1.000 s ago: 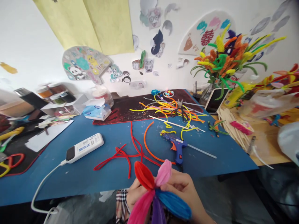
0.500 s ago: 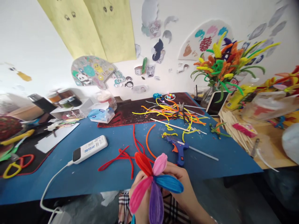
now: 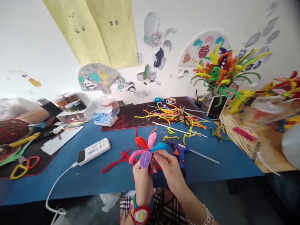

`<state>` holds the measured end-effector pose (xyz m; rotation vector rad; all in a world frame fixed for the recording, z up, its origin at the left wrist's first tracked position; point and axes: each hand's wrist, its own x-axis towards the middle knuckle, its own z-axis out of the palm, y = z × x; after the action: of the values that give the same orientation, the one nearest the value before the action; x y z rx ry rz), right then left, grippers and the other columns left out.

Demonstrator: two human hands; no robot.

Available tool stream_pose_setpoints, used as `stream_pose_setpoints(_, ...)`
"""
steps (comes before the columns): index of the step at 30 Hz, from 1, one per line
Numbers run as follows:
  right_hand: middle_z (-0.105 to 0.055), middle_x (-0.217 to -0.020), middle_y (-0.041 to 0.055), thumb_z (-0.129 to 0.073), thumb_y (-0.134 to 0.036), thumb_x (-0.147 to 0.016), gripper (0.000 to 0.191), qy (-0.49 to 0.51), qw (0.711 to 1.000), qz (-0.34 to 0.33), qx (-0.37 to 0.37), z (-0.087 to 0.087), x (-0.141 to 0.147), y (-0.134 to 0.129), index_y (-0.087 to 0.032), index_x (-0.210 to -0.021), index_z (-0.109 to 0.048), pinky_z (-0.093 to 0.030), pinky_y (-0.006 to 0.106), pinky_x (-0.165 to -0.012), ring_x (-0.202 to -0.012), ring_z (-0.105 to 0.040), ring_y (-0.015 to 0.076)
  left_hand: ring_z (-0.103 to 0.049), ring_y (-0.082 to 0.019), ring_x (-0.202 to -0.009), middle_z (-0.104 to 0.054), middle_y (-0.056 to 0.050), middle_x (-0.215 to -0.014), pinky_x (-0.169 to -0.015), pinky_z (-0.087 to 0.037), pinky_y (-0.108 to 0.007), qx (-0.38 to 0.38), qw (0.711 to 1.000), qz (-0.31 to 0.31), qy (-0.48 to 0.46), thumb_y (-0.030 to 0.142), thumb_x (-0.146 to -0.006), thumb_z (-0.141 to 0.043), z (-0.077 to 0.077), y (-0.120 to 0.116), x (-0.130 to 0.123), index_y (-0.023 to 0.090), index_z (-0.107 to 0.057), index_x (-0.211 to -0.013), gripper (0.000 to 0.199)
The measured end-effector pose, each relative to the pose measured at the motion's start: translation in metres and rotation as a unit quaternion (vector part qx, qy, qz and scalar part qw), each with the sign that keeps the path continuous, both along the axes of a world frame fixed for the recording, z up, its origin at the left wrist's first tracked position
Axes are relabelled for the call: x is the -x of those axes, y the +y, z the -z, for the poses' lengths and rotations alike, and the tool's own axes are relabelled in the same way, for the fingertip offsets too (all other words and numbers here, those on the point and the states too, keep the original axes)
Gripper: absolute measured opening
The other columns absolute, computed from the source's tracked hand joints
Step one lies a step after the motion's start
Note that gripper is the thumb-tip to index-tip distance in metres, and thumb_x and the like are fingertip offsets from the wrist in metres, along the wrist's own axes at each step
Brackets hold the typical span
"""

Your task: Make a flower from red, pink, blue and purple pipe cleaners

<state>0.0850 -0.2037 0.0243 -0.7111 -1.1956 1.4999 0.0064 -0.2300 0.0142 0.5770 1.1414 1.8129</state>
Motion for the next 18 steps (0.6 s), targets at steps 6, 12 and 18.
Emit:
stream_pose_setpoints(6,-0.056,-0.082,0.0008,-0.057,-0.031,-0.086,0.017,-0.004,1.0,0.003,-0.008,0.006,0.002,0.007,-0.019,-0.08,-0.066,-0.042,0.024,-0.052,-0.055,-0.048,0.0082,-0.039,-0.005,-0.044,-0.048,0.005,-0.047,-0.044,-0.034,-0.017,-0.003,0.999,0.025,-0.04,0.035,-0.074,-0.068,-0.001,0.007,0.002,0.013,-0.054,-0.055,0.033)
stream_pose_setpoints(12,-0.059,-0.072,-0.0021,-0.064,-0.028,-0.081,0.008,-0.01,1.0,0.024,-0.013,0.013,-0.003,0.009,-0.021,-0.084,-0.064,-0.045,0.023,-0.061,-0.063,-0.053,0.0105,-0.05,-0.007,-0.053,-0.058,0.002,-0.06,-0.048,-0.041,-0.016,0.005,0.998,0.05,-0.041,0.031,-0.07,-0.073,0.002,0.004,0.003,0.013,-0.066,-0.068,0.02)
stream_pose_setpoints(18,-0.062,-0.078,-0.0002,-0.065,-0.027,-0.08,0.007,-0.054,0.997,0.02,-0.047,0.01,-0.01,0.009,-0.02,-0.082,-0.064,-0.045,0.026,-0.073,-0.076,-0.056,0.014,-0.058,-0.01,-0.066,-0.065,0.0,-0.072,-0.069,-0.052,-0.022,-0.006,0.999,0.043,-0.009,0.034,-0.07,-0.073,0.01,-0.001,0.008,0.016,-0.07,-0.073,0.018)
